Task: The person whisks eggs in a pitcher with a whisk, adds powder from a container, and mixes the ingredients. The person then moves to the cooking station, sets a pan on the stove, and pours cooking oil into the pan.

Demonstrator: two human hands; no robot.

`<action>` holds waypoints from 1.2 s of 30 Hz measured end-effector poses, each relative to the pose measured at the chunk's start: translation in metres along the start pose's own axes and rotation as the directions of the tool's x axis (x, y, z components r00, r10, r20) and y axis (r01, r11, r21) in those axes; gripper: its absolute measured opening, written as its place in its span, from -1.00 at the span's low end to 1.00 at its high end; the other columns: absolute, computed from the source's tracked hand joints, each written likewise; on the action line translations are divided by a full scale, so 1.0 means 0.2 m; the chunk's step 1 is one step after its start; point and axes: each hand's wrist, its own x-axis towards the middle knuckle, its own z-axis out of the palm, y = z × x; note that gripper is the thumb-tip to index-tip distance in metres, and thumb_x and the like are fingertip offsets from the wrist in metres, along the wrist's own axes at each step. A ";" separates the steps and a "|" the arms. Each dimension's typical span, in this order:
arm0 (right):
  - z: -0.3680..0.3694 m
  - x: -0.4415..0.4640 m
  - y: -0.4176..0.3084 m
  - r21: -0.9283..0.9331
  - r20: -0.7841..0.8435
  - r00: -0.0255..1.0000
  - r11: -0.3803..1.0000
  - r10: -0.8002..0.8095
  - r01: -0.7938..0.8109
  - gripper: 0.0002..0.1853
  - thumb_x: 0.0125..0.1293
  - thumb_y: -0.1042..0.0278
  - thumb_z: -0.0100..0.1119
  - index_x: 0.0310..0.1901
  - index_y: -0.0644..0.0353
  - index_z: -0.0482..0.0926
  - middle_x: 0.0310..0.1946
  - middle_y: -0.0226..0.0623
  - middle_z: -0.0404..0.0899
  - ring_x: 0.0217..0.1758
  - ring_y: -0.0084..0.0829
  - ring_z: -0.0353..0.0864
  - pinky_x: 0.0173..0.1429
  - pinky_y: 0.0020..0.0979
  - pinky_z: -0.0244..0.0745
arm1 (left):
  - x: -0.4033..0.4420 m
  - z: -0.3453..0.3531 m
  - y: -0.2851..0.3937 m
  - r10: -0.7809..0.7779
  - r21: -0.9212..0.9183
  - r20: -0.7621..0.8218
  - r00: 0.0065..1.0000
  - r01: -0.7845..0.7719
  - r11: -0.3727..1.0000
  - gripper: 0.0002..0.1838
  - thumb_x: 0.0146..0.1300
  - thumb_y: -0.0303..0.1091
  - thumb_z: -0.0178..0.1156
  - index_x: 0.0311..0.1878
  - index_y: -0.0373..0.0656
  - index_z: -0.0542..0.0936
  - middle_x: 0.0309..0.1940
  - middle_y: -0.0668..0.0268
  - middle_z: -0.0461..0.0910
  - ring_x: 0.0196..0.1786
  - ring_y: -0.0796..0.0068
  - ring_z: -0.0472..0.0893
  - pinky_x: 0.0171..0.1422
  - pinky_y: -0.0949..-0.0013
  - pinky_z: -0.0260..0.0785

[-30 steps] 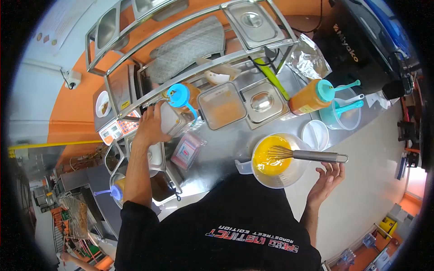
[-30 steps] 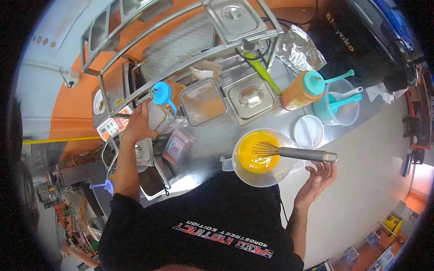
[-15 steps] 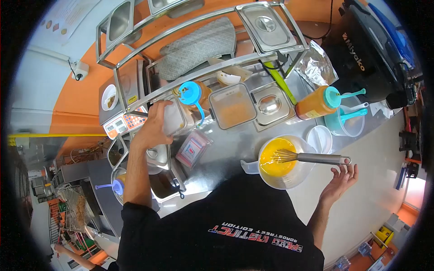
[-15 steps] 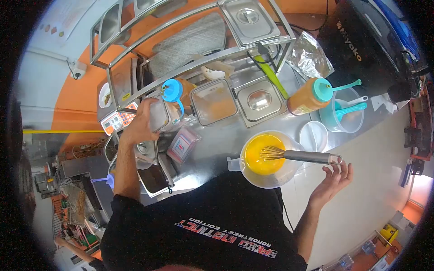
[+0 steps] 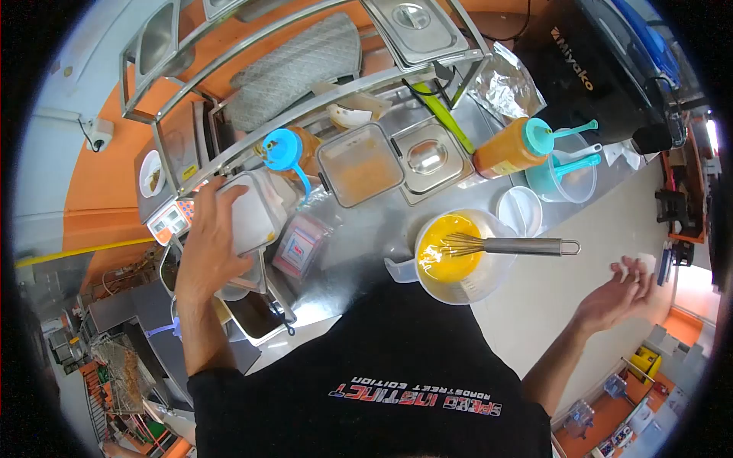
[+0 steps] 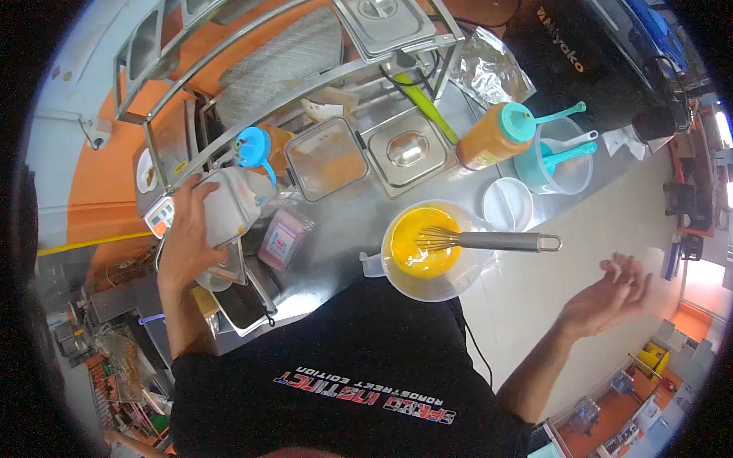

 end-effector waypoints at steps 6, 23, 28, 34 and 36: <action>0.31 0.23 -0.26 -0.118 0.500 0.816 0.911 -0.289 0.394 -0.72 0.40 0.49 -0.04 0.09 0.40 0.41 -0.05 -0.09 0.51 -0.06 -0.36 0.52 -0.01 -0.40 0.42 | -0.13 -0.12 0.18 0.063 -0.131 -0.042 0.997 -0.068 0.989 -0.01 -0.48 -0.53 0.47 0.24 -0.11 0.33 0.31 -0.08 0.19 0.40 -0.19 0.20 0.47 0.01 0.14; 1.67 -0.16 0.63 -0.244 0.732 -0.123 0.427 0.670 0.871 -0.67 0.23 0.36 0.10 -0.03 0.31 0.65 -0.05 0.08 0.65 0.04 -0.06 0.67 0.12 -0.18 0.57 | -0.07 0.64 0.43 0.157 -0.318 0.211 0.965 -0.084 0.944 0.07 -0.40 -0.38 0.54 0.34 0.03 0.28 0.27 -0.04 0.19 0.35 -0.13 0.22 0.36 -0.07 0.20; 1.71 -0.24 1.02 -0.337 0.788 -0.002 0.434 0.615 0.836 -0.63 0.18 0.22 0.19 -0.15 0.39 0.66 -0.06 0.14 0.63 0.00 0.04 0.65 0.11 -0.15 0.56 | -0.05 0.80 0.39 0.132 -0.243 0.181 0.975 -0.086 0.966 0.11 -0.41 -0.38 0.56 0.37 0.05 0.25 0.28 0.00 0.19 0.36 -0.09 0.23 0.36 -0.06 0.20; 1.71 -0.25 1.02 -0.381 0.749 0.094 0.310 0.656 0.871 -0.69 0.27 0.32 0.17 0.01 0.23 0.62 0.03 -0.05 0.64 0.10 -0.09 0.65 0.11 -0.18 0.60 | -0.06 0.90 0.38 0.068 -0.229 0.167 0.984 -0.028 0.973 0.20 -0.40 -0.33 0.61 0.44 0.11 0.19 0.29 -0.01 0.18 0.37 -0.08 0.22 0.37 -0.09 0.18; 1.72 -0.27 0.96 -0.398 0.744 0.117 0.295 0.658 0.869 -0.65 0.27 0.31 0.18 0.06 0.24 0.57 0.04 -0.04 0.63 0.11 -0.09 0.65 0.12 -0.18 0.60 | -0.07 0.90 0.38 0.031 -0.240 0.156 0.987 0.007 0.971 0.22 -0.40 -0.32 0.62 0.45 0.12 0.17 0.30 -0.02 0.18 0.37 -0.08 0.22 0.37 -0.10 0.18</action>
